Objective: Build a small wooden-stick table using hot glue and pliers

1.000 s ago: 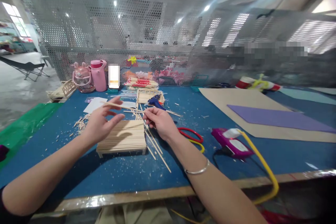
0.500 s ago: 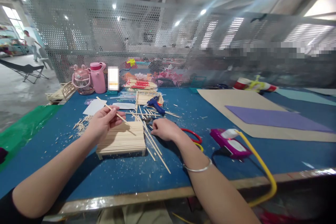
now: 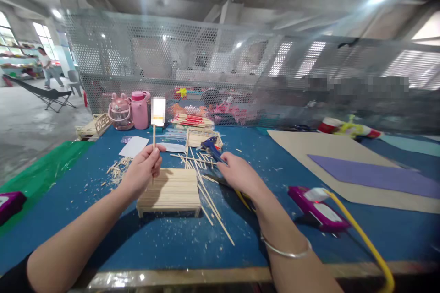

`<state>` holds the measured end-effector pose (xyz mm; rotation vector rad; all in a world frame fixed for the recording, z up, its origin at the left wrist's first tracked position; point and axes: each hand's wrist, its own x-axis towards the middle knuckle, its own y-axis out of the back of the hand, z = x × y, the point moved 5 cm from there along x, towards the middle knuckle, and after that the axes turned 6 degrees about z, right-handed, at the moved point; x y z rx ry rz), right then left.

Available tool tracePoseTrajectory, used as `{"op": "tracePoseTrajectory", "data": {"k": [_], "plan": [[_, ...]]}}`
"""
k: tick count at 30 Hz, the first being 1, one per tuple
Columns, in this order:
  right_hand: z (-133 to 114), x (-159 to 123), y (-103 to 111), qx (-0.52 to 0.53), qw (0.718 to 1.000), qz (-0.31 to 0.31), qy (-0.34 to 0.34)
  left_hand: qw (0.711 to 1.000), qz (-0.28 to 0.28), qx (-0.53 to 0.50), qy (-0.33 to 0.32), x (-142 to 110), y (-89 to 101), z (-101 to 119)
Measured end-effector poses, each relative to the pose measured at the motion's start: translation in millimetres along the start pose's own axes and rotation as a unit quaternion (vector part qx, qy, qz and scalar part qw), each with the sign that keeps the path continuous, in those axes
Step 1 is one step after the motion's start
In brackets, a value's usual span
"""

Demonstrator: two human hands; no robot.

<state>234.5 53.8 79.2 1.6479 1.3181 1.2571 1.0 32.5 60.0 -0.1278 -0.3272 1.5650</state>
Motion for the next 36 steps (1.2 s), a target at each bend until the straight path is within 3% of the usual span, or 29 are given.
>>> {"op": "tracePoseTrajectory", "data": {"k": [2, 4, 7, 9, 12, 15, 19, 23, 28, 31, 33, 36], "plan": [[2, 1, 16, 0.107, 0.992, 0.071, -0.002, 0.995, 0.02, 0.09, -0.042, 0, 0.4, 5], [1, 0, 22, 0.264, 0.96, 0.09, 0.008, 0.975, 0.044, 0.185, -0.112, 1, -2.3, 14], [-10, -7, 14, 0.505, 0.863, -0.003, -0.004, 0.932, 0.054, 0.287, -0.215, -1, -15.4, 27], [-22, -15, 5, 0.598, 0.798, -0.07, -0.012, 0.912, 0.025, 0.323, -0.25, -2, -27.7, 30], [-38, -25, -3, 0.664, 0.738, -0.122, -0.007, 0.907, -0.016, 0.334, -0.257, -4, -40.6, 27], [-46, -30, -9, 0.707, 0.696, -0.126, -0.011, 0.915, -0.025, 0.32, -0.246, -7, -46.0, 25], [-54, -36, -16, 0.748, 0.655, -0.107, -0.009, 0.907, -0.075, 0.314, -0.269, -16, -58.0, 24], [-68, -42, -22, 0.764, 0.619, -0.183, 0.031, 0.913, -0.098, 0.301, -0.255, -20, -63.7, 18], [-65, -37, -12, 0.801, 0.571, -0.173, 0.047, 0.915, -0.123, 0.297, -0.245, -19, -63.7, 19], [-67, -41, -7, 0.806, 0.55, -0.212, 0.062, 0.91, -0.134, 0.304, -0.248, -20, -63.5, 20], [-70, -45, -6, 0.806, 0.543, -0.226, 0.066, 0.901, -0.121, 0.327, -0.258, -21, -62.4, 19], [-71, -45, -8, 0.799, 0.565, -0.199, 0.058, 0.869, -0.1, 0.384, -0.296, -23, -61.6, 20]]}}
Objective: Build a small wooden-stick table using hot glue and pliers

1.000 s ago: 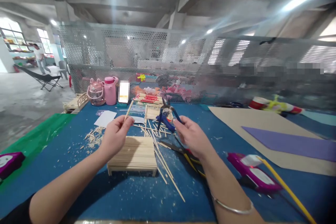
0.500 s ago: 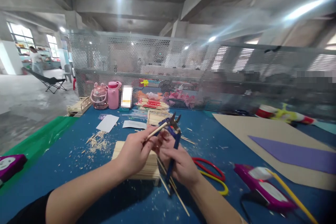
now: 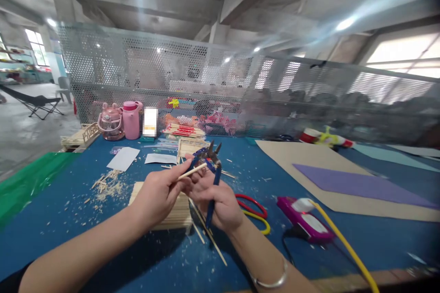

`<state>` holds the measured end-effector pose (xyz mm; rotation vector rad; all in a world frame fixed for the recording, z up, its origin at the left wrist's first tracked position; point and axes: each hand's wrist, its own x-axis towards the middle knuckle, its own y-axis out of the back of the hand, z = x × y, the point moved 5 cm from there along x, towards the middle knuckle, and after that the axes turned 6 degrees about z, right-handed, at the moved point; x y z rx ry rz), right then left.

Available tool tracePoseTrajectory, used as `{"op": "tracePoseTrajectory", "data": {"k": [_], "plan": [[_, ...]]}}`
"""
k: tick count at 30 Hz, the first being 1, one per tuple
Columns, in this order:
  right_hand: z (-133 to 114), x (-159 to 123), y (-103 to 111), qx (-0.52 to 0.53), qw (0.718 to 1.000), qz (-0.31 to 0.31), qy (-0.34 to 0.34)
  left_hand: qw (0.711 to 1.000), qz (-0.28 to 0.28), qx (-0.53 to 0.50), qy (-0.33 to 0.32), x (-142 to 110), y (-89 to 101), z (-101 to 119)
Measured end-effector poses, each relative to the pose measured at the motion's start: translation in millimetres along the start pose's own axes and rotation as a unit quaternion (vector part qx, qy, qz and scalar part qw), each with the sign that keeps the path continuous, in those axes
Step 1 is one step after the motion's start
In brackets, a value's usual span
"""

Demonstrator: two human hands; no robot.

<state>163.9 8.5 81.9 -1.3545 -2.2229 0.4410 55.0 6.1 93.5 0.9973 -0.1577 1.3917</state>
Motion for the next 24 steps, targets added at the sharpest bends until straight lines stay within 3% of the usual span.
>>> {"op": "tracePoseTrajectory", "data": {"k": [4, 6, 9, 11, 13, 16, 19, 24], "plan": [[-5, 5, 17, -0.078, 0.995, 0.036, 0.051, 0.996, 0.011, 0.09, 0.013, 2, 5.4, -4], [-12, 6, 30, -0.183, 0.976, 0.067, 0.094, 0.994, 0.016, 0.099, 0.032, 3, 8.7, -7], [-24, 5, 42, -0.421, 0.888, 0.104, 0.156, 0.997, 0.028, 0.077, 0.014, 6, 12.0, -7], [-27, 3, 40, -0.538, 0.821, 0.09, 0.168, 0.997, 0.042, 0.063, 0.0, 7, 13.9, -7], [-25, 3, 38, -0.59, 0.789, 0.065, 0.16, 0.997, 0.048, 0.052, -0.008, 7, 14.9, -7], [-23, 2, 37, -0.609, 0.777, 0.052, 0.151, 0.997, 0.052, 0.048, -0.018, 8, 16.1, -7], [-22, 1, 39, -0.601, 0.783, 0.051, 0.153, 0.996, 0.061, 0.059, -0.015, 8, 18.0, -9], [-20, 2, 39, -0.529, 0.843, 0.045, 0.09, 0.997, 0.033, 0.07, -0.019, 7, 15.3, -4]]}}
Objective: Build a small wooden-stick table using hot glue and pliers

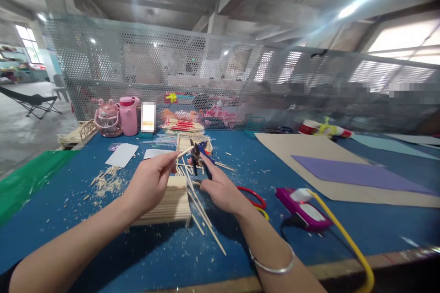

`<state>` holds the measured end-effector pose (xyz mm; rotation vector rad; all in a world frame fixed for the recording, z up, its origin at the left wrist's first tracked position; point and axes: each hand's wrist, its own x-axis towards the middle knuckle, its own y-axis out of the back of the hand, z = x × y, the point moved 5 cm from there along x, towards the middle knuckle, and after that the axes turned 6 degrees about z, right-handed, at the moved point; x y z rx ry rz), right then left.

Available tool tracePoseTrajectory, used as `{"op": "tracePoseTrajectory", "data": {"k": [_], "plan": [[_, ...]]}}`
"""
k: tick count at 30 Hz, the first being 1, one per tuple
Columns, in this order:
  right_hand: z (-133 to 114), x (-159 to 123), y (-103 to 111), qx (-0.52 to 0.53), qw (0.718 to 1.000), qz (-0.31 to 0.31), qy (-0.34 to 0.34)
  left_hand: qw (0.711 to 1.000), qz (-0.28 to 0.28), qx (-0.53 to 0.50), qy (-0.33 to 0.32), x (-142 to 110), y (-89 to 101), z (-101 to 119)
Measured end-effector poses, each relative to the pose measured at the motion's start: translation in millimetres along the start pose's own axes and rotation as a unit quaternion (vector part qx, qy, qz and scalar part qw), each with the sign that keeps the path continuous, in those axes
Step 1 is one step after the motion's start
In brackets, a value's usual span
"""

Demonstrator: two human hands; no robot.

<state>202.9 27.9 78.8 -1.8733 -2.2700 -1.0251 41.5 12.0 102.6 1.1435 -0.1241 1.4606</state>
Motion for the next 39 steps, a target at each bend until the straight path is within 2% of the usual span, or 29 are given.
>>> {"op": "tracePoseTrajectory", "data": {"k": [3, 5, 13, 18, 27, 39], "plan": [[-2.2, -0.4, -1.8, 0.053, 0.997, -0.022, -0.042, 1.0, -0.018, 0.002, -0.003, -1.3, -0.9, 5.7], [-3.6, -0.5, -2.2, 0.062, 0.997, -0.028, -0.046, 1.0, -0.021, 0.003, 0.001, -1.6, -0.3, 8.0], [-0.7, -1.4, -3.2, -0.037, 0.998, -0.012, 0.049, 0.999, -0.032, 0.015, 0.012, -1.8, -0.7, 5.4], [-0.8, -1.3, -2.8, -0.068, 0.994, -0.002, 0.082, 0.999, -0.032, 0.009, 0.009, -1.6, -0.5, 5.3], [-5.3, -0.5, 0.3, -0.1, 0.991, 0.032, 0.087, 0.999, -0.038, 0.016, 0.004, 0.8, 1.7, 6.9], [-8.1, -1.5, 0.7, -0.115, 0.987, 0.036, 0.102, 0.999, -0.041, 0.013, 0.012, 0.1, 0.9, 7.1]]}}
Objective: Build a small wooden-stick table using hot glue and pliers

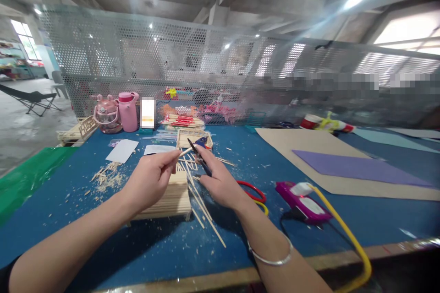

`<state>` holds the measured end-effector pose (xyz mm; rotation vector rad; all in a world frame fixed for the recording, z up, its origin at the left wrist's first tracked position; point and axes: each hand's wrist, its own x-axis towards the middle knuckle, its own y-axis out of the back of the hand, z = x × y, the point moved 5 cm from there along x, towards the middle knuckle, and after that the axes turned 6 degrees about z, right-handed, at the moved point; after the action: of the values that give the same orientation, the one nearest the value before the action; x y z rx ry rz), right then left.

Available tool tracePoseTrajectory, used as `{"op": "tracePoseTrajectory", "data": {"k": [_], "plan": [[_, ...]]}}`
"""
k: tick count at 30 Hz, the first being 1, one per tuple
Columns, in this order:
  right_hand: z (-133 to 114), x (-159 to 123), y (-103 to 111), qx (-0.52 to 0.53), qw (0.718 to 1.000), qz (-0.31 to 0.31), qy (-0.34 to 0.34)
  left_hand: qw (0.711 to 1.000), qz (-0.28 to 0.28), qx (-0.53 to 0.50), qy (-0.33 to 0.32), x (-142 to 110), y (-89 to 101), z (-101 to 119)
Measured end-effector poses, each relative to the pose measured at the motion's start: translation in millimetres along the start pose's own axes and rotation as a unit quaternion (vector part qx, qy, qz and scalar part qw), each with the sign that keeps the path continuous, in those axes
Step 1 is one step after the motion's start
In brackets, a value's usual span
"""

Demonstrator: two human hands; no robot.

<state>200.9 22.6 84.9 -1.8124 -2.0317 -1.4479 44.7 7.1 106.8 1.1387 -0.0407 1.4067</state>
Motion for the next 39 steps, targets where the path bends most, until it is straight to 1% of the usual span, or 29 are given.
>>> {"op": "tracePoseTrajectory", "data": {"k": [4, 7, 11, 14, 18, 20, 22, 23, 25, 26, 27, 28, 29, 30, 31, 33, 35, 36, 37, 39], "plan": [[6, 1, -3, -0.034, 0.999, 0.029, -0.002, 1.0, -0.011, -0.007, 0.008, 0, -1.6, 0], [13, 4, -9, -0.069, 0.996, 0.05, 0.008, 1.0, -0.024, -0.006, 0.018, -1, -4.5, -3], [21, 8, -18, -0.129, 0.988, 0.082, 0.02, 0.999, -0.016, 0.009, 0.037, 0, -5.9, -9], [20, 10, -21, -0.176, 0.978, 0.107, 0.018, 0.998, -0.008, 0.023, 0.05, 0, -4.5, -10], [17, 13, -20, -0.263, 0.956, 0.128, -0.019, 0.997, -0.006, 0.025, 0.073, 0, -2.5, -9], [15, 14, -18, -0.266, 0.955, 0.132, -0.02, 0.997, -0.006, 0.022, 0.08, 0, -2.3, -9], [13, 15, -18, -0.208, 0.97, 0.127, -0.008, 0.997, -0.005, 0.02, 0.069, 0, -2.5, -9], [12, 15, -18, -0.159, 0.981, 0.114, -0.007, 0.998, -0.005, 0.021, 0.056, 1, -2.6, -9], [15, 15, -17, -0.025, 0.996, 0.073, -0.035, 0.999, -0.002, 0.022, 0.029, 3, -2.6, -10], [18, 14, -16, 0.053, 0.996, 0.049, -0.059, 1.0, -0.002, 0.021, 0.02, 4, -2.4, -11], [21, 14, -15, 0.124, 0.988, 0.029, -0.088, 1.0, -0.002, 0.02, 0.017, 5, -1.9, -12], [25, 14, -12, 0.177, 0.977, 0.014, -0.119, 1.0, -0.001, 0.021, 0.019, 6, -1.0, -13], [31, 13, -9, 0.198, 0.968, 0.003, -0.151, 0.999, 0.002, 0.024, 0.028, 8, 0.5, -15], [37, 12, -5, 0.182, 0.966, -0.007, -0.181, 0.999, 0.008, 0.028, 0.041, 9, 2.6, -17], [44, 11, -3, 0.128, 0.97, -0.022, -0.206, 0.998, 0.016, 0.033, 0.055, 10, 5.1, -19], [55, 7, -1, -0.039, 0.97, -0.07, -0.229, 0.996, 0.033, 0.043, 0.078, 12, 10.8, -24], [60, 1, -8, -0.189, 0.949, -0.125, -0.221, 0.993, 0.045, 0.056, 0.092, 12, 16.4, -31], [61, -2, -13, -0.242, 0.935, -0.146, -0.215, 0.992, 0.051, 0.066, 0.097, 10, 19.0, -37], [61, -5, -19, -0.282, 0.921, -0.162, -0.214, 0.99, 0.052, 0.077, 0.104, 7, 21.2, -44], [59, -10, -28, -0.338, 0.899, -0.174, -0.217, 0.986, 0.05, 0.1, 0.125, -1, 24.8, -60]]}}
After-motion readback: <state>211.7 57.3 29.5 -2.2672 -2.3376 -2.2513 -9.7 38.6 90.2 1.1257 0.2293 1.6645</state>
